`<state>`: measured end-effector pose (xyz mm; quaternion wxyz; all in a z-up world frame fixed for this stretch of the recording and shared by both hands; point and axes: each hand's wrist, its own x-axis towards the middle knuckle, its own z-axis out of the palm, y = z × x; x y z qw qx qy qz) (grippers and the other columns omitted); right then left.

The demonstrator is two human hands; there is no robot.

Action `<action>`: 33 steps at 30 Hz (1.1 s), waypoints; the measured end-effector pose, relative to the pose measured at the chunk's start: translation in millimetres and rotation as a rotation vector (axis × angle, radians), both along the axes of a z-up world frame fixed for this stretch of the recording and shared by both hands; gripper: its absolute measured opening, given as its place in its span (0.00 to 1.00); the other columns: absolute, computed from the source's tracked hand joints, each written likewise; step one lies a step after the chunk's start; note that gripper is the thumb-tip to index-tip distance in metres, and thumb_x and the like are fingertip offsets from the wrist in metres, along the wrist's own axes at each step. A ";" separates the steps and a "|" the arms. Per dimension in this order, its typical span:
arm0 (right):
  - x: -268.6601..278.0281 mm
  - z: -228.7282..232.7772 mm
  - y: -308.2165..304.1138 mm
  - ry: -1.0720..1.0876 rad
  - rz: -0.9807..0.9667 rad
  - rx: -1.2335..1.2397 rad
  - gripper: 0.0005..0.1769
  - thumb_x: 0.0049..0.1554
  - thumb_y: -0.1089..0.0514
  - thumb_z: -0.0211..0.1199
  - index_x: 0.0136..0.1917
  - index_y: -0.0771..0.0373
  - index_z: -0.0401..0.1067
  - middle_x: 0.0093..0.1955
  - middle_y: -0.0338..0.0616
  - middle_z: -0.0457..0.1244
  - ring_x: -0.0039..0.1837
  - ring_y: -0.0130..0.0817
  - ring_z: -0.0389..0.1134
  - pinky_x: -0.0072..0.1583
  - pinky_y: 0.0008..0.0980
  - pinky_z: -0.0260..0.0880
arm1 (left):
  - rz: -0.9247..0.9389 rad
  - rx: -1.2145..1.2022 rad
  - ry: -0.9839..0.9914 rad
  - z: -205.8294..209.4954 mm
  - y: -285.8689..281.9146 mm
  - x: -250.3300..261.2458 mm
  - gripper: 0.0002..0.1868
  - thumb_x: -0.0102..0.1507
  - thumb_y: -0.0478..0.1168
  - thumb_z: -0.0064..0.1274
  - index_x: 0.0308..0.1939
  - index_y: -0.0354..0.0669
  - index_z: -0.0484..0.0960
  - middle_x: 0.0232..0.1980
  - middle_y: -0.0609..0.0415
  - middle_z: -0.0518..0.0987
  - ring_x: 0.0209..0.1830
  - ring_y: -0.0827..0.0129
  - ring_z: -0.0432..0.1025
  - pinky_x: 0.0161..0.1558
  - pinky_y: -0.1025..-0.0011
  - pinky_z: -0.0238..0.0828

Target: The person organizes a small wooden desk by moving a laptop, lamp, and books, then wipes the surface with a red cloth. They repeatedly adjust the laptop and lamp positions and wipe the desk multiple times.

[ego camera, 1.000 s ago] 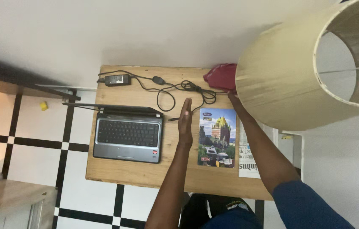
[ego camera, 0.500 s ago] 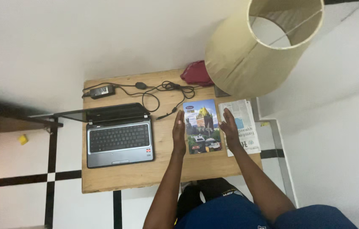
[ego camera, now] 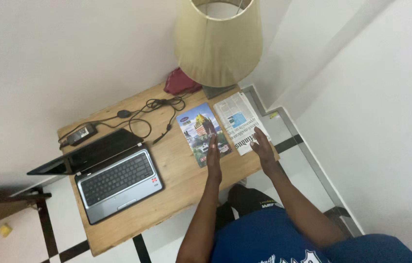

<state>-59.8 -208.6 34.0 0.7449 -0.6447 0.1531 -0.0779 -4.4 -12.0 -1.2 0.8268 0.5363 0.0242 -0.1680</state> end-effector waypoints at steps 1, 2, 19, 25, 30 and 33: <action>-1.7 0.9 -2.1 0.015 -0.001 -0.005 0.44 0.58 0.50 0.61 0.82 0.64 0.49 0.82 0.52 0.49 0.84 0.45 0.45 0.77 0.41 0.48 | -0.013 0.034 0.036 -0.3 -3.6 -1.8 0.41 0.69 0.63 0.35 0.80 0.44 0.55 0.83 0.50 0.56 0.83 0.62 0.47 0.76 0.57 0.38; -3.7 1.9 -4.5 0.020 -0.002 -0.025 0.43 0.59 0.50 0.61 0.82 0.64 0.50 0.81 0.52 0.50 0.84 0.45 0.45 0.77 0.41 0.49 | -0.015 0.016 0.034 -1.3 -6.9 -1.2 0.41 0.69 0.63 0.36 0.80 0.43 0.55 0.83 0.49 0.56 0.83 0.62 0.47 0.77 0.58 0.38; 7.4 -1.2 -47.1 0.107 0.111 -0.034 0.41 0.61 0.47 0.60 0.81 0.63 0.51 0.82 0.49 0.50 0.84 0.44 0.46 0.78 0.40 0.47 | 0.057 0.173 0.079 -98.5 -44.8 14.7 0.41 0.69 0.58 0.42 0.78 0.37 0.57 0.82 0.45 0.57 0.81 0.59 0.51 0.77 0.63 0.45; 21.1 -5.3 -63.5 0.143 0.150 -0.064 0.38 0.62 0.48 0.57 0.81 0.63 0.52 0.82 0.48 0.51 0.83 0.43 0.50 0.78 0.39 0.50 | 0.106 0.309 0.218 -124.5 -48.0 5.9 0.41 0.69 0.57 0.45 0.78 0.34 0.54 0.79 0.44 0.62 0.74 0.62 0.62 0.73 0.68 0.52; 17.3 -20.5 -72.1 0.182 0.182 -0.045 0.38 0.62 0.49 0.57 0.81 0.62 0.52 0.81 0.49 0.51 0.83 0.43 0.49 0.78 0.39 0.49 | 0.150 0.326 0.282 -134.6 -53.0 -11.4 0.45 0.67 0.57 0.44 0.80 0.34 0.50 0.73 0.43 0.69 0.60 0.62 0.73 0.68 0.67 0.58; 26.2 -26.4 -72.5 0.178 0.193 0.001 0.38 0.62 0.48 0.57 0.80 0.61 0.52 0.81 0.50 0.50 0.83 0.45 0.48 0.78 0.41 0.48 | 0.185 0.259 0.282 -134.7 -58.1 -8.4 0.46 0.68 0.57 0.45 0.80 0.32 0.48 0.74 0.41 0.66 0.60 0.62 0.72 0.67 0.64 0.61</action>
